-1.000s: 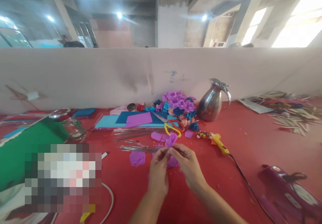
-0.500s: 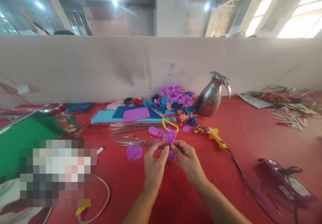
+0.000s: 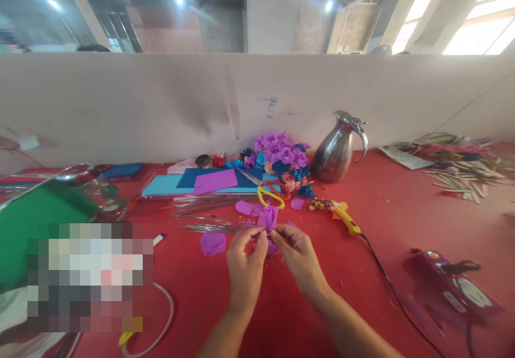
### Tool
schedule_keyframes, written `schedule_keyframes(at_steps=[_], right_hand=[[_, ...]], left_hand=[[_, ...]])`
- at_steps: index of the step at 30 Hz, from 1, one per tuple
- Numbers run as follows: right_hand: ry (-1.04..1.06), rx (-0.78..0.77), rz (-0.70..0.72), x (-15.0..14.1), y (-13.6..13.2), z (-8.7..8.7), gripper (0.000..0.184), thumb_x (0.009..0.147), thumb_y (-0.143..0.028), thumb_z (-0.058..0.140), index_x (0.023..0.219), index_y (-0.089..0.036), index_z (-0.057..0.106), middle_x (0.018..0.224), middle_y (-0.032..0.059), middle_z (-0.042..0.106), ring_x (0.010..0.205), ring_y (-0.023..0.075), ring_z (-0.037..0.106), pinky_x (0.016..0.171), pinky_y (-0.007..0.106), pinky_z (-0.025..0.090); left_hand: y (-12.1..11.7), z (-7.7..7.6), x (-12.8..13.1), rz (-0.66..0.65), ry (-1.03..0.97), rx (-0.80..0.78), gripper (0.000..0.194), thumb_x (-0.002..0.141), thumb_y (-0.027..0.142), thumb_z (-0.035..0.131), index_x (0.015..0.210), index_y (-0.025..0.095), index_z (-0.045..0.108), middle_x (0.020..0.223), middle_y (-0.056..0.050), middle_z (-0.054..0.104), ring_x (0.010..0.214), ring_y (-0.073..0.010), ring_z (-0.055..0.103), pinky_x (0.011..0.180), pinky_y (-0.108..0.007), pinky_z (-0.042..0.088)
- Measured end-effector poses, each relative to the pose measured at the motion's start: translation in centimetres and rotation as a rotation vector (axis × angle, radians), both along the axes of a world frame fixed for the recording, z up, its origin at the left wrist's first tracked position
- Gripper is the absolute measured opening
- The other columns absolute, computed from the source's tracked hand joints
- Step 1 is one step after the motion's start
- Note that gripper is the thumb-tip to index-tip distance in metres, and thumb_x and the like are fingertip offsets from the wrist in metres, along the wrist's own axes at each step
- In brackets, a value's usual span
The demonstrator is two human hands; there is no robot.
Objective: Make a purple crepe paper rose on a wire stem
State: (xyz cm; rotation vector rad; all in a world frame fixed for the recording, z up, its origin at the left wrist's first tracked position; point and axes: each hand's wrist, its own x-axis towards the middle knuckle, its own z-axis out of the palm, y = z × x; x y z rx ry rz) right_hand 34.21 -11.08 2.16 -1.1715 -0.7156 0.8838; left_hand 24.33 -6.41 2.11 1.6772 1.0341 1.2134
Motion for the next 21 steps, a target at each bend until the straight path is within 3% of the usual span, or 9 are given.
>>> schedule_keyframes(at_steps=[7, 21], right_hand=[[0.011, 0.015, 0.001, -0.03, 0.04, -0.11, 0.027, 0.072, -0.043, 0.070, 0.078, -0.017, 0.071, 0.066, 0.0007, 0.064, 0.063, 0.0127, 0.052, 0.059, 0.023, 0.041], [-0.042, 0.013, 0.023, 0.12, -0.03, -0.26, 0.025, 0.073, -0.042, 0.069, 0.081, -0.018, 0.074, 0.068, 0.0017, 0.066, 0.065, 0.0155, 0.055, 0.061, 0.025, 0.042]], left_hand=[[-0.35, 0.62, -0.09, -0.036, -0.020, 0.101, 0.012, 0.079, 0.026, 0.059, 0.080, 0.021, 0.069, 0.085, -0.004, 0.068, 0.082, -0.0187, 0.063, 0.077, -0.031, 0.049], [0.15, 0.82, 0.02, -0.126, -0.156, -0.143, 0.007, 0.073, 0.026, 0.066, 0.073, 0.018, 0.064, 0.075, -0.002, 0.064, 0.076, -0.0163, 0.059, 0.073, -0.026, 0.046]])
